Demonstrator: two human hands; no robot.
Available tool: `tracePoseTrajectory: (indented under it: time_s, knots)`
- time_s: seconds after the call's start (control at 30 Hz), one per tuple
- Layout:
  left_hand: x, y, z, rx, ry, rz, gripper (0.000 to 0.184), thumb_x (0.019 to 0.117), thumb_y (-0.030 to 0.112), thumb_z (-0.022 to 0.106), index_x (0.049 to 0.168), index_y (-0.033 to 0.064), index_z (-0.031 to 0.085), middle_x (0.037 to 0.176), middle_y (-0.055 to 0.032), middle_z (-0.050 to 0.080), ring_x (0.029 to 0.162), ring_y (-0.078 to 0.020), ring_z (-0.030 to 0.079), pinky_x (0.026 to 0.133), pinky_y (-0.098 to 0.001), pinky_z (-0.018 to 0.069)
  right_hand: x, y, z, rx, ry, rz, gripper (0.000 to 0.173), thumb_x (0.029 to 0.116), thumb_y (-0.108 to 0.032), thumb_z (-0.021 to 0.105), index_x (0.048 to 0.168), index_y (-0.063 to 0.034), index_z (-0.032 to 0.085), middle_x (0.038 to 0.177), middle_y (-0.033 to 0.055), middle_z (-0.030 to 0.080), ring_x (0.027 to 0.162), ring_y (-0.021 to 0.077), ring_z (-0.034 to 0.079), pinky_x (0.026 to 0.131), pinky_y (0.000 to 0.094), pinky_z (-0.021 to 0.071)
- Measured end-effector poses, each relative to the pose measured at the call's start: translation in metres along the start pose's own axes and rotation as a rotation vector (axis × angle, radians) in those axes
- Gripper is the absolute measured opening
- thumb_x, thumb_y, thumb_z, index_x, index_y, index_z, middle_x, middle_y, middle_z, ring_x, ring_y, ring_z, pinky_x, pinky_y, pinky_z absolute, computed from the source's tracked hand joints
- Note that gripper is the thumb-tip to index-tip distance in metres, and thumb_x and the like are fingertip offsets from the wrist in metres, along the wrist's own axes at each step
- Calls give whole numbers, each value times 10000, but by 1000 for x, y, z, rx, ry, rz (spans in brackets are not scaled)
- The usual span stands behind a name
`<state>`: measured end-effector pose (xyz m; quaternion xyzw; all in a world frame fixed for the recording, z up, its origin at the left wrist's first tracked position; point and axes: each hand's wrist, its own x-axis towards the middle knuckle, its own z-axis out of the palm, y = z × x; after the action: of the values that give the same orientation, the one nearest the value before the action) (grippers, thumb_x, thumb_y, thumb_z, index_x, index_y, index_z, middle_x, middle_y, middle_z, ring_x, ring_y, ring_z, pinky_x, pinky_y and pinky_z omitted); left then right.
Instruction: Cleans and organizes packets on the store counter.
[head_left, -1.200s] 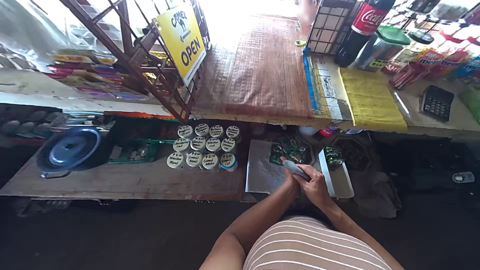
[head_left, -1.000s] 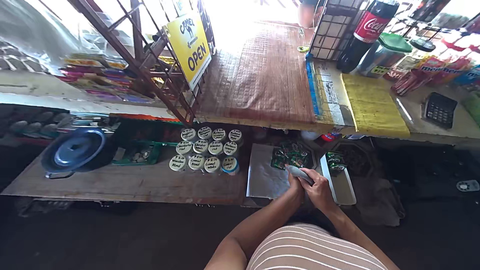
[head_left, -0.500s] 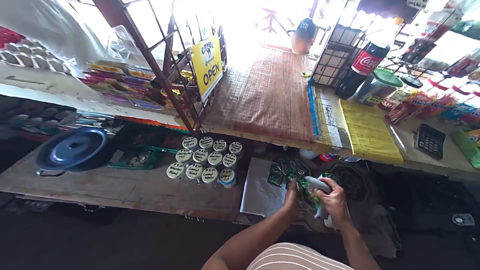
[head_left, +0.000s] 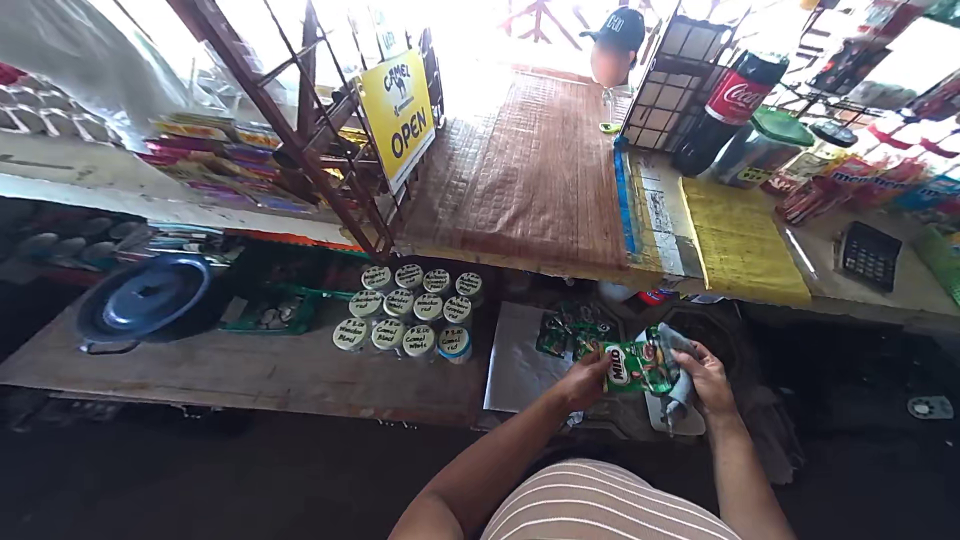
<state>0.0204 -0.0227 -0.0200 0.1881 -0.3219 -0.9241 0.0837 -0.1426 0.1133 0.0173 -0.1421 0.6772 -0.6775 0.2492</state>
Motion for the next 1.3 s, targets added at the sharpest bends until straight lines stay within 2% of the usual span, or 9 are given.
tracePoseTrajectory:
  time_s: [0.13,0.3,0.4,0.43,0.6,0.73,0.83,1.0,1.3]
  knots:
    - [2,6,12,-143,128,-3,341,1132,194,280,1400,30,413,1128,-101,673,1020,-186,687,927,-371,567,-2,-16,-10,-220,129,-216,267,1048,-113,511,1147,97,642,987,75,689,871,1,648,847,195,548]
    - [6,0,24,-202,164,-22,366,1136,196,225,1428,47,388,1146,-107,661,1028,-189,675,929,-372,557,-41,-14,35,-691,-144,-595,357,994,-89,544,1274,109,645,1327,282,631,1262,361,616,1091,462,482]
    - [-2,-3,43,-215,271,-90,308,1082,100,229,1058,79,535,863,-47,662,801,-143,667,750,-324,565,-40,35,54,-869,-216,-825,388,1031,-207,490,1296,-4,688,1386,168,641,1349,397,551,1134,604,384]
    - [-2,-6,42,-231,236,-93,325,1088,110,210,1054,83,533,876,-46,669,822,-147,672,772,-328,567,-35,45,51,-872,-196,-863,398,1046,-230,464,1291,-16,693,1378,152,651,1349,406,548,1126,634,368]
    - [7,-16,34,-216,155,-101,370,1138,240,211,1393,58,408,1161,-125,666,1057,-233,679,927,-405,568,-11,55,-7,-714,48,-545,346,1025,-63,505,1299,106,631,1287,275,660,1211,401,649,1069,493,502]
    - [25,0,27,369,-16,89,434,1109,146,239,1498,-14,343,1277,-102,628,1106,-133,654,985,-354,551,-10,58,-91,-633,348,-314,372,1061,-92,467,1315,153,583,1270,321,647,1198,390,653,1084,473,481]
    - [58,11,34,902,-130,162,415,1101,136,334,1460,-40,450,1308,-151,625,1135,-116,635,1010,-315,518,-28,61,-142,-650,509,-278,367,1067,-98,470,1269,183,595,1233,358,643,1181,415,650,1084,472,466]
    - [131,-11,87,1533,-216,26,389,1101,203,430,1423,5,522,1215,-252,663,1139,-364,654,1021,-524,487,-52,62,-174,-639,660,-167,364,1075,-102,458,1250,181,606,1180,367,655,1138,417,659,1056,477,470]
    - [201,-91,81,2058,-432,-220,437,1047,57,468,1483,43,483,1382,-293,568,1301,-483,533,1084,-630,411,-80,76,-216,-636,652,-105,355,1067,-80,460,1272,175,595,1192,357,655,1108,400,674,1032,456,495]
